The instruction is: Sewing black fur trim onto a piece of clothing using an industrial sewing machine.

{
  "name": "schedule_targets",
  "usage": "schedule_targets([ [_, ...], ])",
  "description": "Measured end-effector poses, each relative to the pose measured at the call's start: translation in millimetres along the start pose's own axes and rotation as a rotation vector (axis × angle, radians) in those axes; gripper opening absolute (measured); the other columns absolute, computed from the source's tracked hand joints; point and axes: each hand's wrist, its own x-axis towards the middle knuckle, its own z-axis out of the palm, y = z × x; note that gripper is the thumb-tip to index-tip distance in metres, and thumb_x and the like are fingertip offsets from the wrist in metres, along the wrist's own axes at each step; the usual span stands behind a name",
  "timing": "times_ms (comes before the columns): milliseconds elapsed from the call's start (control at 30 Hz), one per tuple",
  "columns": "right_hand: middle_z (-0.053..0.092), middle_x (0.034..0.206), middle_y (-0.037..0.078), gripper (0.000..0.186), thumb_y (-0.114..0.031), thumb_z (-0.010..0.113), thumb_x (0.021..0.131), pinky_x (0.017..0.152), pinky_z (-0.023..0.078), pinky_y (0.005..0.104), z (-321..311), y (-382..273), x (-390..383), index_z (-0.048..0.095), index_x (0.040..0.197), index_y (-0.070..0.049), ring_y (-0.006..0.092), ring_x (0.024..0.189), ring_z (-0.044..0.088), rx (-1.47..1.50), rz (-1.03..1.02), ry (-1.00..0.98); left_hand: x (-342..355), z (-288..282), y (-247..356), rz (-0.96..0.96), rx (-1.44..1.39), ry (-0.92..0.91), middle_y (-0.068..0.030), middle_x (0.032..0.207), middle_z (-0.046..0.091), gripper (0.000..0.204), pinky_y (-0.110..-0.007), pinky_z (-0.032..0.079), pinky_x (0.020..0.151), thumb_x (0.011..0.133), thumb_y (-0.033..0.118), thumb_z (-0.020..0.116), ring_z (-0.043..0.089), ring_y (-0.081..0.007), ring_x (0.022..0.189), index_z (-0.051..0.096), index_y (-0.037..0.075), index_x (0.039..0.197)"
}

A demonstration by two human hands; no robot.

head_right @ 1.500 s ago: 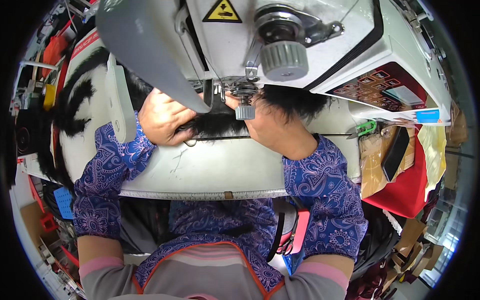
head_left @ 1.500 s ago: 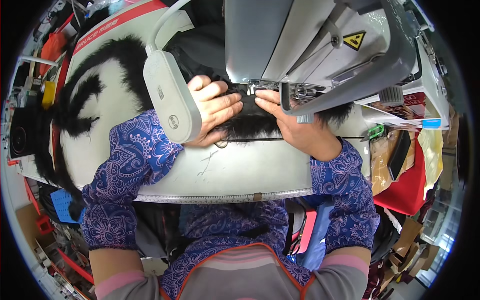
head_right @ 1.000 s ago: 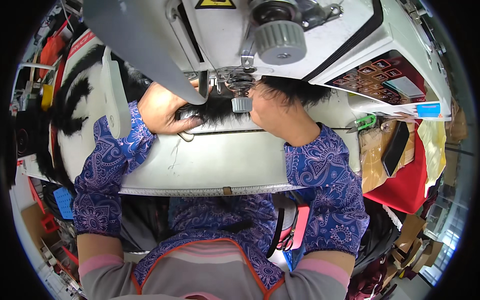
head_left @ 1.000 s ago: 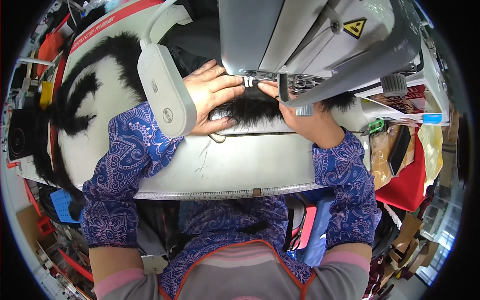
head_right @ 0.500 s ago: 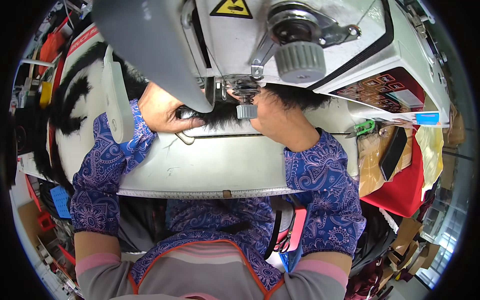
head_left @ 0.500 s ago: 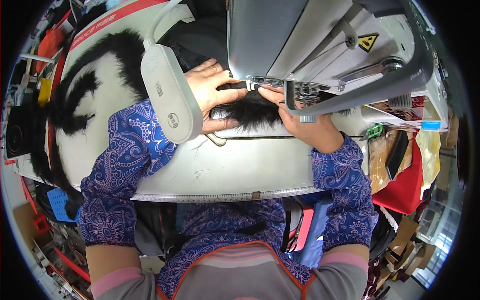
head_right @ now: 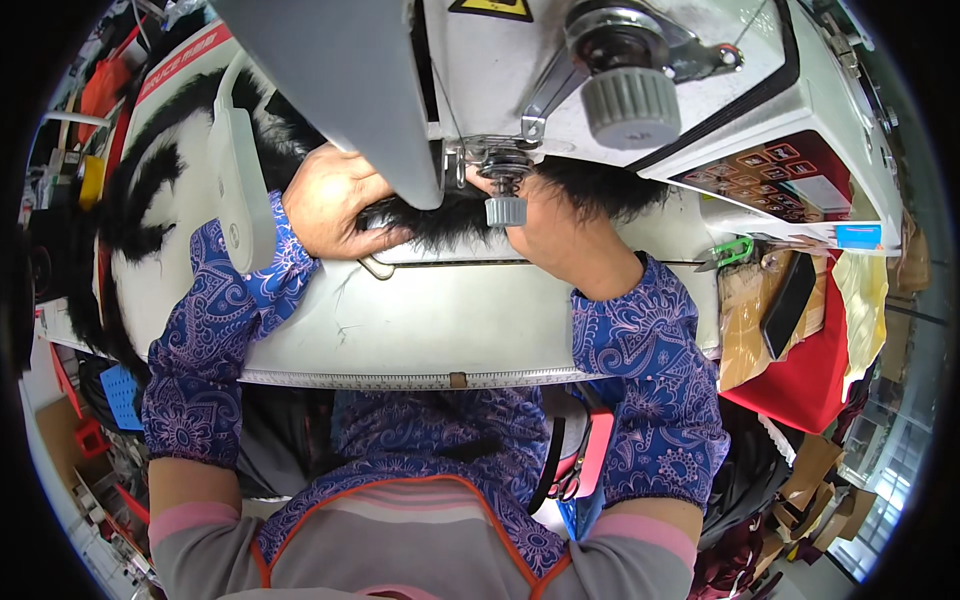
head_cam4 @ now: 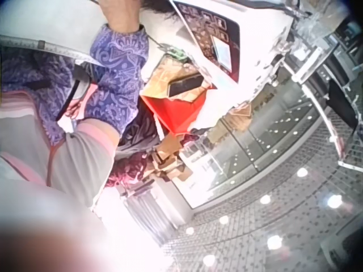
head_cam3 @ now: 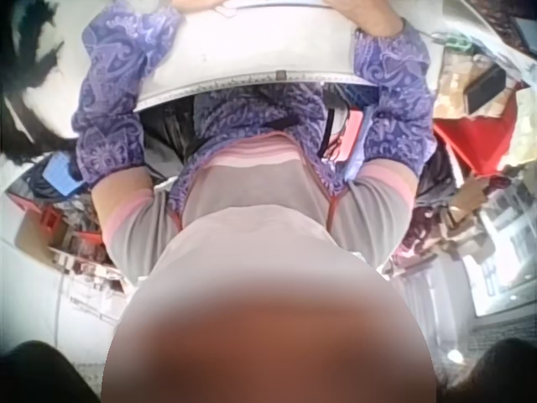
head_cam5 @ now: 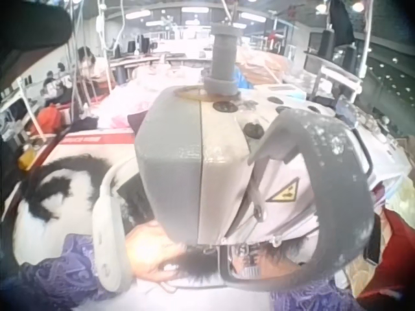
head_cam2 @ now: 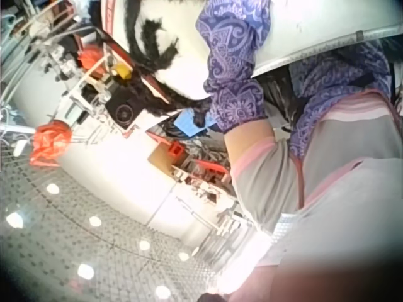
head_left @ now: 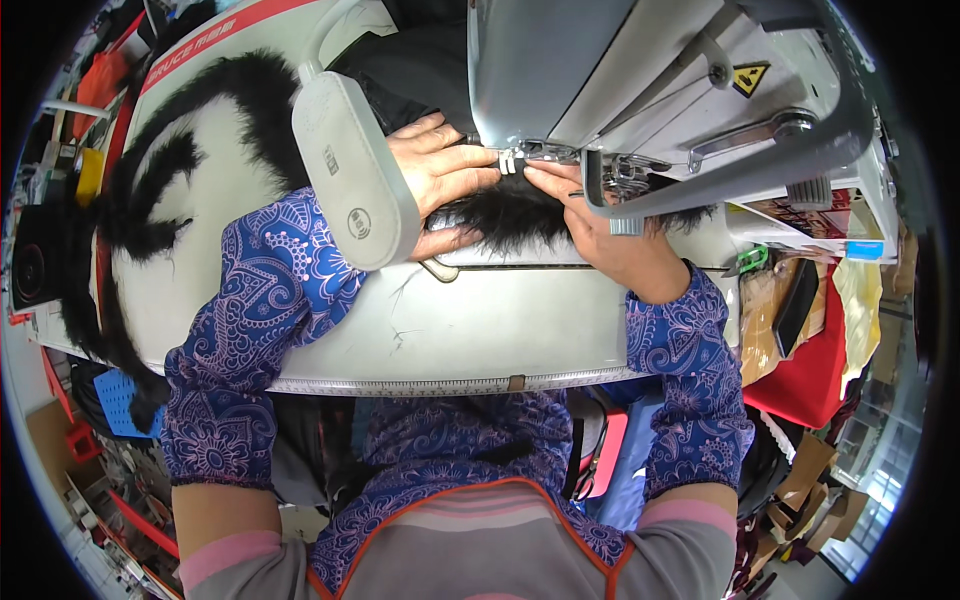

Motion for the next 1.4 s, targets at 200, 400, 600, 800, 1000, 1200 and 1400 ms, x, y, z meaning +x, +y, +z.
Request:
schedule_targets([
  [200,0.061,0.130,0.004,0.048,0.004,0.053,0.085,0.097,0.049,0.0355,-15,-11,8,0.060,0.130,-0.012,0.0243,0.112,0.062,0.084,-0.133,0.081,-2,6,-2,0.007,0.003,0.052,-0.0085,0.139,0.053,0.050,-0.053,0.039,0.109,0.083,0.034,0.070,0.056,-0.0363,0.121,0.061,0.008,0.125],
  [400,0.062,0.130,0.004,0.050,0.003,0.052,0.084,0.097,0.049,0.0357,-13,-9,5,0.059,0.131,-0.013,0.0244,0.111,0.063,-0.059,-0.173,0.106,-3,10,1,-0.011,0.015,0.087,-0.0105,0.137,0.054,0.050,-0.052,0.041,0.107,0.081,0.029,0.071,0.058,-0.0337,0.118,0.061,0.008,0.126],
  [600,0.062,0.129,0.002,0.050,0.002,0.053,0.084,0.093,0.050,0.0349,-17,-11,8,0.059,0.131,-0.014,0.0233,0.106,0.064,-0.070,-0.198,0.146,-1,3,-1,0.047,-0.042,0.123,-0.0125,0.128,0.060,0.047,-0.049,0.045,0.103,0.079,0.024,0.073,0.062,-0.0303,0.112,0.063,0.004,0.121],
  [800,0.063,0.128,-0.001,0.047,0.002,0.053,0.084,0.089,0.051,0.0328,-17,-11,7,0.061,0.127,-0.015,0.0213,0.103,0.065,-0.062,-0.131,0.100,1,7,-3,0.080,-0.067,0.178,-0.0119,0.122,0.063,0.043,-0.043,0.049,0.095,0.077,0.020,0.074,0.064,-0.0276,0.106,0.064,0.002,0.115],
  [1000,0.066,0.120,0.002,0.036,0.004,0.059,0.079,0.091,0.050,0.0355,-15,-14,2,0.067,0.112,-0.009,0.0235,0.104,0.065,0.058,-0.181,0.176,-2,7,-2,0.094,-0.064,0.168,-0.0113,0.122,0.063,0.042,-0.044,0.047,0.097,0.074,0.017,0.074,0.061,-0.0286,0.113,0.065,0.004,0.113],
  [1200,0.068,0.110,0.004,0.029,0.001,0.067,0.073,0.081,0.052,0.0372,-23,-26,-18,0.070,0.100,-0.009,0.0250,0.096,0.067,-0.134,-0.414,0.421,-10,14,9,0.088,-0.055,0.204,-0.0091,0.118,0.066,0.056,-0.048,0.044,0.104,0.052,0.015,0.075,0.058,-0.0315,0.120,0.069,0.007,0.107],
  [1400,0.068,0.107,0.007,0.034,0.000,0.070,0.071,0.079,0.053,0.0347,-20,-49,2,0.068,0.104,-0.006,0.0259,0.093,0.067,-0.011,-0.506,0.507,-7,13,13,0.098,-0.081,0.223,-0.0102,0.118,0.066,0.055,-0.047,0.045,0.103,0.051,0.009,0.074,0.058,-0.0317,0.120,0.069,0.005,0.106],
])
